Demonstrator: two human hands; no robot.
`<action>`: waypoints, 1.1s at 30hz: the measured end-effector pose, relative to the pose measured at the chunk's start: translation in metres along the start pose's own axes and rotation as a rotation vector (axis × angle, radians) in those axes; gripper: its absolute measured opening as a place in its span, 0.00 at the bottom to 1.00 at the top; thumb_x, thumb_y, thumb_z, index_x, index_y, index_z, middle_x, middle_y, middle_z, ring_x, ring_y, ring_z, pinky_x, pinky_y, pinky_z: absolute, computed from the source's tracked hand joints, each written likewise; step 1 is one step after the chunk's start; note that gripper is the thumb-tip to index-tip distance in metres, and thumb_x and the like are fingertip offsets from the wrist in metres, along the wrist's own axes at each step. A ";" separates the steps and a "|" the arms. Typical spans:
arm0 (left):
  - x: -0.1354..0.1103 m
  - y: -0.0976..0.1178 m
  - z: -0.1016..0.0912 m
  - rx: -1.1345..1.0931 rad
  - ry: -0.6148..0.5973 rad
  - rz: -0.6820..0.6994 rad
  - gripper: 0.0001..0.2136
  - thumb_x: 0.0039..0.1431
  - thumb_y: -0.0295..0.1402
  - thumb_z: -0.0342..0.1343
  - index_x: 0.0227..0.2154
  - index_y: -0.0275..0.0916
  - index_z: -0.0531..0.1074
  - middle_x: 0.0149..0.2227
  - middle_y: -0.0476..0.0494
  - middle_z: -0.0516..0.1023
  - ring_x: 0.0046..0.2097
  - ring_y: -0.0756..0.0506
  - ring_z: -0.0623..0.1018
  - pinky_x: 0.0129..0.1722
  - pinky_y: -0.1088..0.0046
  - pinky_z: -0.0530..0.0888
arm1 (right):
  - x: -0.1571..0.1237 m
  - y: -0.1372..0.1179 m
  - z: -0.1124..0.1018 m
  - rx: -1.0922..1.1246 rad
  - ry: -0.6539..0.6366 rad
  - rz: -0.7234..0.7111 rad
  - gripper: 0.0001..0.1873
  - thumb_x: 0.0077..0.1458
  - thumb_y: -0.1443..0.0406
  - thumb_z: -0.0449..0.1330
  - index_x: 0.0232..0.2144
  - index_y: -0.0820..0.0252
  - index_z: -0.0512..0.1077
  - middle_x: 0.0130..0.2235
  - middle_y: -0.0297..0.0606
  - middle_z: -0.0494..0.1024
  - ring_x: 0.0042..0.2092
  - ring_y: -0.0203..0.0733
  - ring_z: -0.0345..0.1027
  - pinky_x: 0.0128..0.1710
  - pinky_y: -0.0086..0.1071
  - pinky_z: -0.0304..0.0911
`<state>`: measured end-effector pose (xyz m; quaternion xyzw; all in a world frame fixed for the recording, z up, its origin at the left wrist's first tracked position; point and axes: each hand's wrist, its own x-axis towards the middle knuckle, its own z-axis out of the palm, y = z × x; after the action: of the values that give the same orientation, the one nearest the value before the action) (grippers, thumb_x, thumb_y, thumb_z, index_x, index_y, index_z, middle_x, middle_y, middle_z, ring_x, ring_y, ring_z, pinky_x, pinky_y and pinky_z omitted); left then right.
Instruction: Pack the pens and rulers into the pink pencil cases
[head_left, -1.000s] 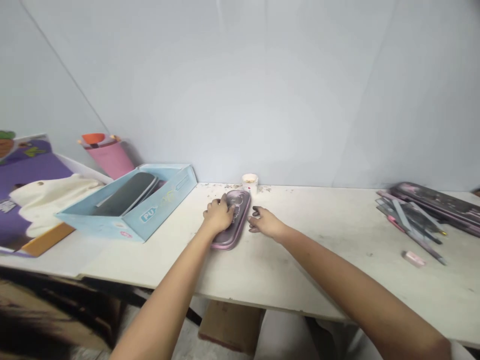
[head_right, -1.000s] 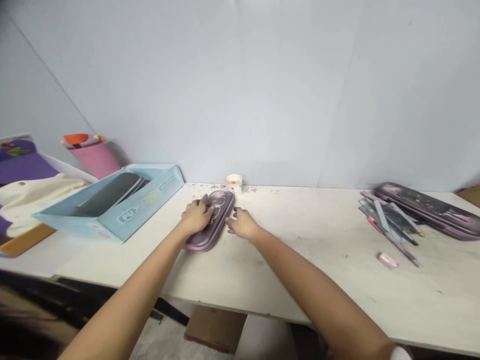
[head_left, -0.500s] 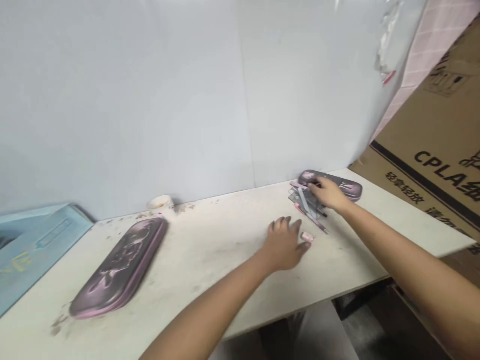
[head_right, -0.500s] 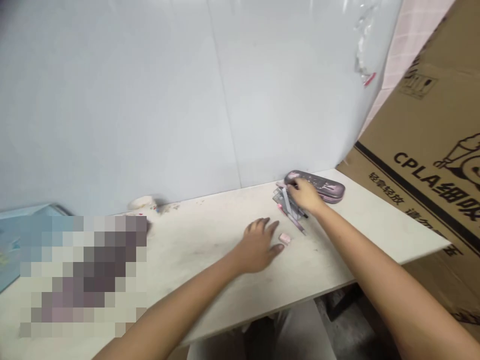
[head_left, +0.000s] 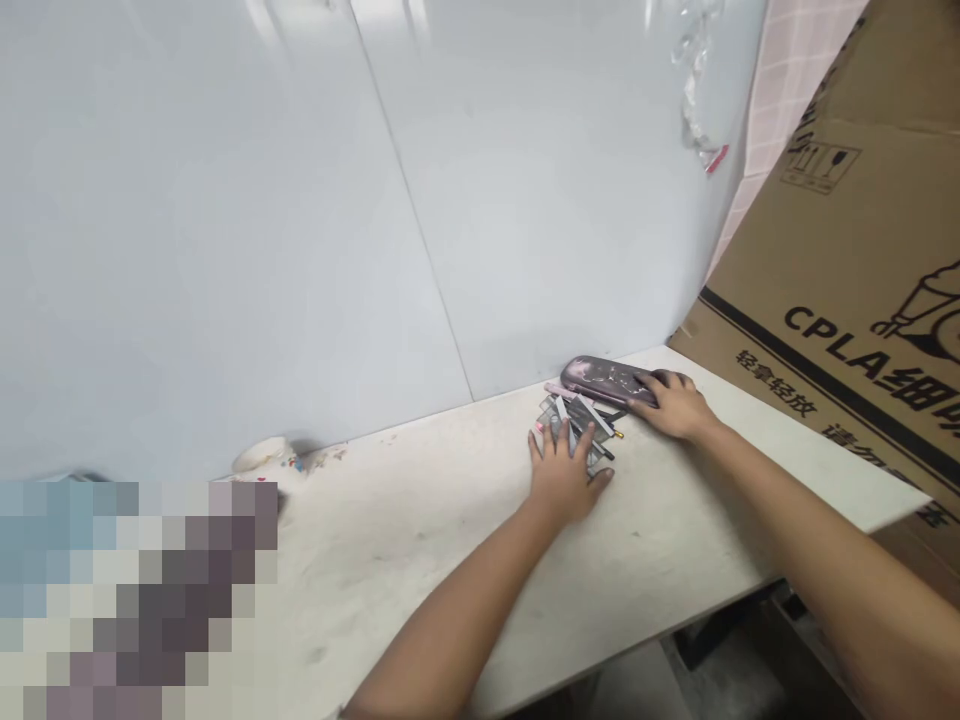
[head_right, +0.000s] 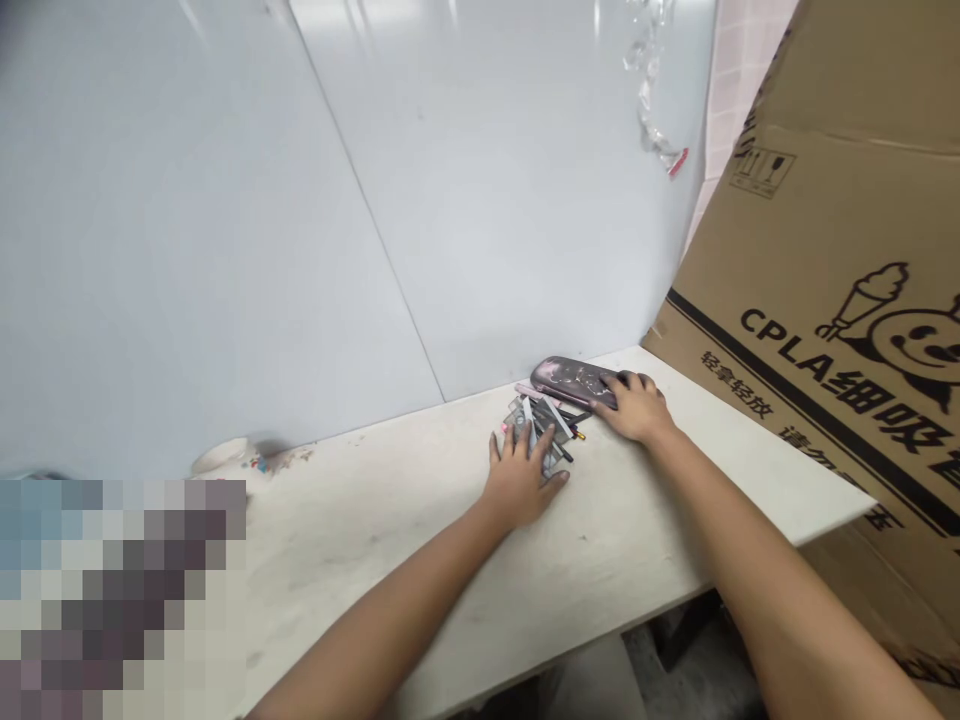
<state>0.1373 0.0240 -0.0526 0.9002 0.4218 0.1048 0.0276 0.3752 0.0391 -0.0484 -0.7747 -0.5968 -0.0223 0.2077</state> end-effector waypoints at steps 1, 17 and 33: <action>0.002 -0.003 0.000 0.004 -0.001 -0.010 0.35 0.53 0.57 0.36 0.61 0.49 0.42 0.64 0.36 0.45 0.63 0.28 0.44 0.55 0.41 0.38 | -0.002 -0.003 0.000 -0.020 -0.004 -0.011 0.34 0.50 0.45 0.47 0.56 0.51 0.59 0.55 0.48 0.58 0.54 0.60 0.51 0.49 0.48 0.53; -0.037 -0.093 -0.029 -0.014 0.066 -0.013 0.30 0.56 0.51 0.41 0.60 0.49 0.48 0.61 0.37 0.54 0.61 0.36 0.54 0.57 0.50 0.52 | -0.075 -0.098 -0.002 -0.051 0.015 -0.174 0.30 0.47 0.46 0.52 0.50 0.49 0.64 0.47 0.46 0.61 0.47 0.53 0.52 0.41 0.43 0.55; -0.117 -0.169 -0.054 0.020 0.111 -0.119 0.30 0.56 0.52 0.41 0.59 0.45 0.51 0.59 0.36 0.57 0.60 0.37 0.57 0.56 0.52 0.56 | -0.117 -0.221 0.026 0.016 -0.009 -0.220 0.36 0.46 0.47 0.54 0.53 0.58 0.58 0.56 0.53 0.53 0.52 0.58 0.50 0.42 0.46 0.56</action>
<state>-0.0746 0.0414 -0.0423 0.8667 0.4764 0.1483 0.0013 0.1293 -0.0147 -0.0398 -0.7028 -0.6794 -0.0369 0.2076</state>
